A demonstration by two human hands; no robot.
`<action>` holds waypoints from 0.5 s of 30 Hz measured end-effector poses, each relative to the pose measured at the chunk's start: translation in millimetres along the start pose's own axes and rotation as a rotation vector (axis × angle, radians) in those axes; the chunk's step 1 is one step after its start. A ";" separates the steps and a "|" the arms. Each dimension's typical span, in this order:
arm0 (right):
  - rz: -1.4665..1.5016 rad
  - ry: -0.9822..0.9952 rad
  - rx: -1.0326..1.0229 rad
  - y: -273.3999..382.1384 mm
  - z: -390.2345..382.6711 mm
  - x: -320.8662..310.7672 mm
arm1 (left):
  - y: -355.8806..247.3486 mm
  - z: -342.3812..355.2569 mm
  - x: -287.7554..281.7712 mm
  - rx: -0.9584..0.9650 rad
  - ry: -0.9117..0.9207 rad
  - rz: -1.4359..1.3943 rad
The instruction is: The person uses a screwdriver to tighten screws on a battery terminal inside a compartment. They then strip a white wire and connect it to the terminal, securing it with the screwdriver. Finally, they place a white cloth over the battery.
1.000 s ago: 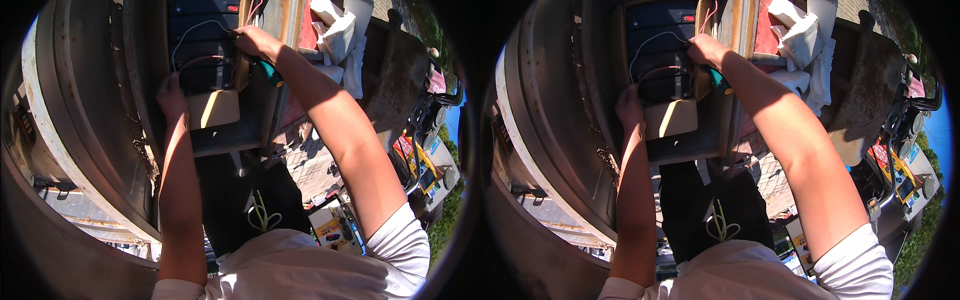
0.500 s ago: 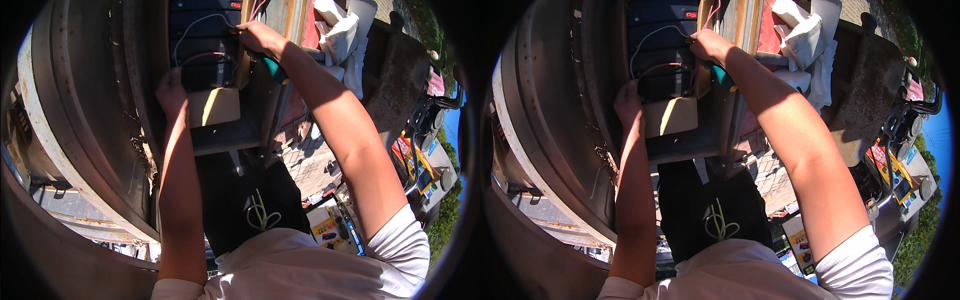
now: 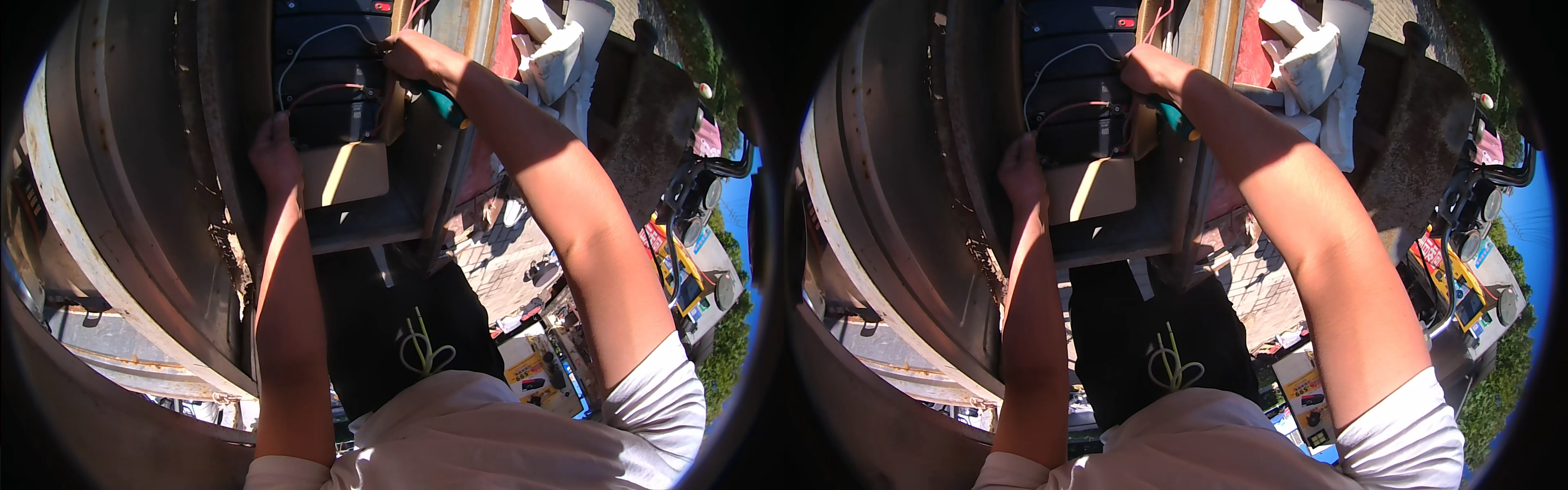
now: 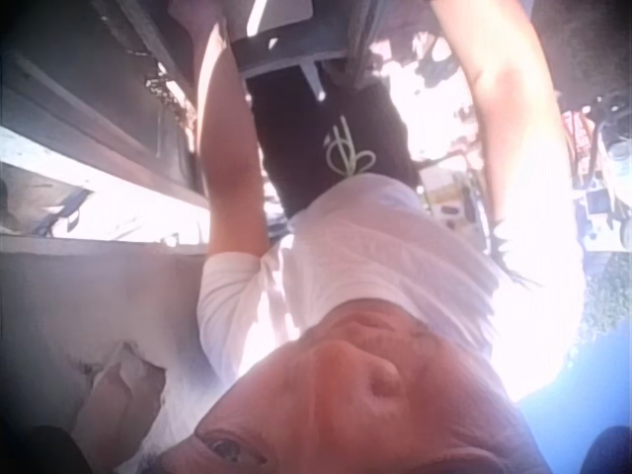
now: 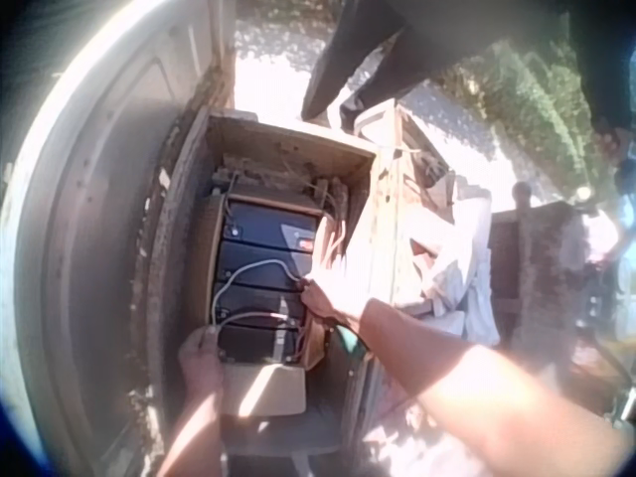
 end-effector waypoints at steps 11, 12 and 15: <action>-0.015 0.216 0.156 -9.6 25.1 -0.6 | -13.2 -6.1 -6.4 0.066 -0.072 0.244; -0.192 0.296 0.190 -13.9 33.7 4.5 | -13.1 -5.6 -6.6 0.059 -0.078 0.260; -0.086 0.430 0.363 -31.0 43.1 14.7 | -11.2 -3.1 -8.2 -0.007 -0.102 0.250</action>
Point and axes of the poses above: each hand's wrist, its own z-axis towards the middle knuckle, its own x-axis out of the palm, y = z × x, the point moved 10 cm from there along z, towards the middle knuckle
